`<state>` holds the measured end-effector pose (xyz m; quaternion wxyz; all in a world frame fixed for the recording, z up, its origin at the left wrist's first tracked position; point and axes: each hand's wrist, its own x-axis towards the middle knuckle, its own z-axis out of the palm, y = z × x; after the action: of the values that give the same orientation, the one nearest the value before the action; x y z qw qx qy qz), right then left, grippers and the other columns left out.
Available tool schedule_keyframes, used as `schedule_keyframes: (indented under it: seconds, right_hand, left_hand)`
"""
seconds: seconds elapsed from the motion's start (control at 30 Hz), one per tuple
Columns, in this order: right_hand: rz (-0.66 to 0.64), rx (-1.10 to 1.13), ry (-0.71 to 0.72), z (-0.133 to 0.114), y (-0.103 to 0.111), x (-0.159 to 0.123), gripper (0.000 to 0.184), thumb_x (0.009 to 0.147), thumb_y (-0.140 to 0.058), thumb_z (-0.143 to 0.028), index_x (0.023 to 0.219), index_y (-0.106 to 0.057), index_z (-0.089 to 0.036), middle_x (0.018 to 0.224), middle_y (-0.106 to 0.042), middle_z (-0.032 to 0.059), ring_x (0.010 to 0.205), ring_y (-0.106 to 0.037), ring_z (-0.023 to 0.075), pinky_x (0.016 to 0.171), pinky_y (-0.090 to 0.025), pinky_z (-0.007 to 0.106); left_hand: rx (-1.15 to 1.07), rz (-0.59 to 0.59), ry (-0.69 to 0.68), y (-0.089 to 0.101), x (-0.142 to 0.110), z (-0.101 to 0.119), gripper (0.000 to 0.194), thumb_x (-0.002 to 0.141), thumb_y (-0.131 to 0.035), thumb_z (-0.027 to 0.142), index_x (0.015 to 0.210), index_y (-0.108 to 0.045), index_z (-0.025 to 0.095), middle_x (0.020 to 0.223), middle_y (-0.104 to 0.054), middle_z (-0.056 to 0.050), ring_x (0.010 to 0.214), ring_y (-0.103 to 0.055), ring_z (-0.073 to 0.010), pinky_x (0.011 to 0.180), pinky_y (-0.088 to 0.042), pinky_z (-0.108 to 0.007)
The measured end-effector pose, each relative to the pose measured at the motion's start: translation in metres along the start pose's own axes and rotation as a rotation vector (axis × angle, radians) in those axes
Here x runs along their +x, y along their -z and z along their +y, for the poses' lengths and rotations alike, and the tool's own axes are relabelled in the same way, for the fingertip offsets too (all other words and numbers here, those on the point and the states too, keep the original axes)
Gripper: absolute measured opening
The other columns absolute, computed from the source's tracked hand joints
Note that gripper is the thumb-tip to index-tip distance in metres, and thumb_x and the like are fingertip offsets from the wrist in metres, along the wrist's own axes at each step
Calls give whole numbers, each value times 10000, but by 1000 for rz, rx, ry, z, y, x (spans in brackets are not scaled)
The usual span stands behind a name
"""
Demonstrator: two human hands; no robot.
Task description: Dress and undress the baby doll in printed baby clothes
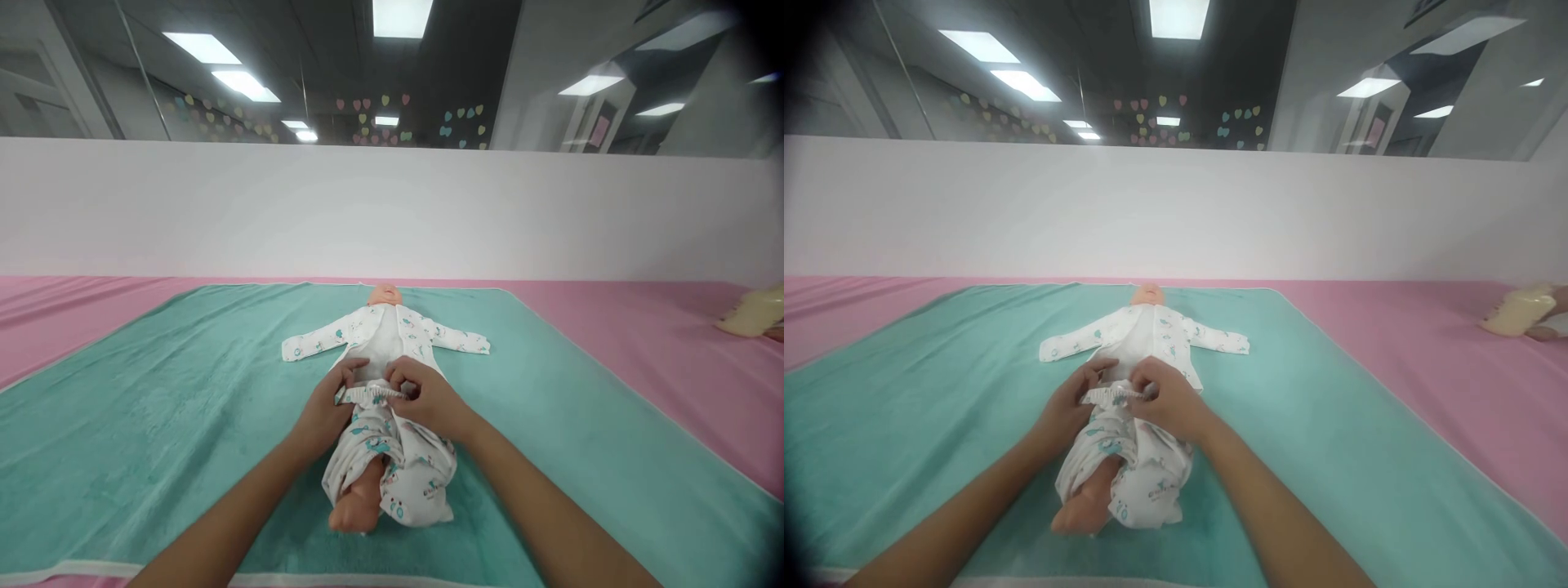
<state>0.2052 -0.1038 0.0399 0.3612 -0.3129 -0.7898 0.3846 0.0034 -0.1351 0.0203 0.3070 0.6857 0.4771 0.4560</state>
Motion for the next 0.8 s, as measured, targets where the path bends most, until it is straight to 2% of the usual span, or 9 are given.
schedule_keyframes:
  seconds: [0.07,0.17,0.23,0.33,0.43,0.57,0.63,0.73,0.8]
  right_hand:
    - [152,-75,85,4,-5,2,73,709,-513,-146,702,-452,-185,1063,-494,19,674,-444,86,590,-381,230]
    - [263,-178,186,5,-9,4,104,705,-461,-94,712,-435,-194,927,-506,15,740,-457,117,629,-384,239]
    - [314,-276,205,5,-10,4,135,686,-446,-71,705,-408,-200,793,-470,-3,726,-436,127,632,-364,245]
    - [380,-433,156,5,-7,5,169,652,-430,-50,720,-398,-201,771,-443,-14,685,-400,122,627,-334,253]
    - [340,-504,39,10,-1,5,163,647,-444,-68,737,-420,-202,775,-468,-19,674,-413,121,620,-331,254]
    - [320,-584,-82,16,6,3,57,708,-483,-153,738,-485,-201,751,-525,-6,707,-469,147,655,-365,284]
    - [272,-591,17,15,5,2,137,736,-461,-136,828,-542,-198,875,-581,25,838,-507,169,761,-390,311]
    - [53,-541,267,10,-2,4,333,747,-392,-62,1017,-546,-184,1134,-560,61,1078,-467,172,929,-360,315]
    - [-23,-523,257,7,-7,10,356,741,-367,-49,1031,-530,-175,1119,-566,68,1048,-492,168,905,-389,307]
  left_hand:
    - [-103,-179,36,6,2,6,93,722,-506,116,739,-477,203,1360,-432,-24,1289,-324,-236,1003,-335,-394]
    - [-142,-315,36,9,4,16,57,788,-553,262,785,-569,207,1374,-430,-14,1335,-244,-236,1050,-289,-384]
    - [-133,-227,24,6,5,18,122,807,-545,318,789,-586,205,1333,-479,-27,1267,-367,-242,1010,-343,-375]
    - [-3,-15,5,-1,8,11,187,835,-496,349,913,-596,212,1198,-579,-46,1055,-547,-215,873,-443,-348]
    - [191,142,-50,-5,13,-1,201,851,-461,314,977,-582,215,1056,-626,-40,956,-573,-192,809,-459,-328]
    - [355,130,-170,-9,20,-13,120,850,-446,252,869,-546,188,1212,-526,-75,1147,-465,-214,938,-402,-365]
    - [401,72,-160,-11,24,-13,185,846,-449,243,1003,-528,183,1275,-476,-95,1232,-389,-227,1005,-348,-394]
    - [422,-37,-147,-11,34,-8,456,824,-452,181,1275,-385,179,1357,-412,-108,1312,-292,-229,1074,-267,-408]
    - [463,-134,-172,-9,43,-4,562,798,-457,141,1344,-327,174,1434,-318,-104,1357,-188,-242,1099,-218,-415]
